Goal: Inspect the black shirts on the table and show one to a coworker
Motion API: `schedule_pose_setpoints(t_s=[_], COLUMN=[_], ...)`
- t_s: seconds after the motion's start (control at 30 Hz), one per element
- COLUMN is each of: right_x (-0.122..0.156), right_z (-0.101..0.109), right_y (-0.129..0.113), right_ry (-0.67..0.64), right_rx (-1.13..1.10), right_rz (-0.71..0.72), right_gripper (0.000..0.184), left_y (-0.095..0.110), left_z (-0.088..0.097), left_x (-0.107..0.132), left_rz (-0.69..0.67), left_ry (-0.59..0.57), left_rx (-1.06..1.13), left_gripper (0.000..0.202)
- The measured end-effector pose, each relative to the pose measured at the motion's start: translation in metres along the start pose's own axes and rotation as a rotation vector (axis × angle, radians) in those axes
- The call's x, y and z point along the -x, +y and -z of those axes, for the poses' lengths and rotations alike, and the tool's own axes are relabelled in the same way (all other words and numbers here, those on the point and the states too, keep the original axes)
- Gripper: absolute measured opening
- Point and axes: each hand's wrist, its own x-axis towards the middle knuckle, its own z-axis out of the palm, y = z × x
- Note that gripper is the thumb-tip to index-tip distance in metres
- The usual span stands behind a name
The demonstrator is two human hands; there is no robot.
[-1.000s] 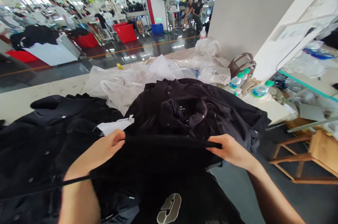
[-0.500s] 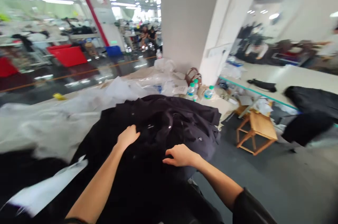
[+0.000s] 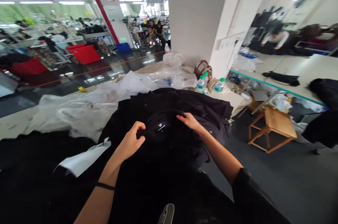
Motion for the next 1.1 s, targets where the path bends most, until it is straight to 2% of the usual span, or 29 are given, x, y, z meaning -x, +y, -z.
schedule_pose_setpoints(t_s=[0.13,0.2,0.3,0.4,0.57,0.67,0.7,0.77,0.83,0.9,1.0,1.1], right_x=[0.031,0.045,0.058,0.061,0.054,0.05,0.048,0.043,0.035,0.025,0.008,-0.008], right_z=[0.009,0.012,0.012,0.006,-0.006,-0.017,-0.021,-0.03,-0.038,-0.043,-0.046,-0.044], right_y=[-0.028,-0.046,-0.065,-0.069,-0.062,-0.059,-0.058,-0.056,-0.054,-0.05,-0.039,-0.027], right_ry=[0.011,0.017,-0.063,-0.171,-0.287,-0.379,-0.382,-0.326,-0.217,-0.098,0.057,0.202], right_rx=[-0.235,-0.365,-0.415,-0.457,-0.543,-0.449,-0.414,-0.369,-0.375,-0.42,-0.5,-0.598], right_rz=[-0.05,-0.067,-0.079,-0.135,-0.238,-0.267,-0.278,-0.309,-0.342,-0.358,-0.388,-0.447], right_gripper=[0.051,0.048,0.049,0.049,0.038,0.039,0.039,0.037,0.034,0.032,0.03,0.027], left_y=[-0.011,-0.017,-0.025,-0.03,-0.048,-0.067,-0.07,-0.065,-0.046,-0.022,0.006,0.007], left_z=[0.022,0.027,0.029,0.026,0.019,0.015,0.013,0.007,-0.006,-0.029,-0.078,-0.131], left_x=[0.027,0.037,0.046,0.053,0.059,0.055,0.055,0.058,0.066,0.078,0.093,0.097], left_rz=[0.093,0.102,0.103,0.149,0.272,0.336,0.314,0.189,-0.011,-0.213,-0.421,-0.473], left_ry=[-0.217,-0.219,-0.102,0.037,0.259,0.251,0.247,0.294,0.353,0.301,0.018,-0.275], left_rx=[0.299,0.29,0.108,-0.135,-0.407,-0.455,-0.458,-0.447,-0.371,-0.237,-0.169,-0.281], left_gripper=[0.038,0.036,0.026,0.014,0.031,0.022,0.016,0.023,0.027,0.018,0.015,0.018])
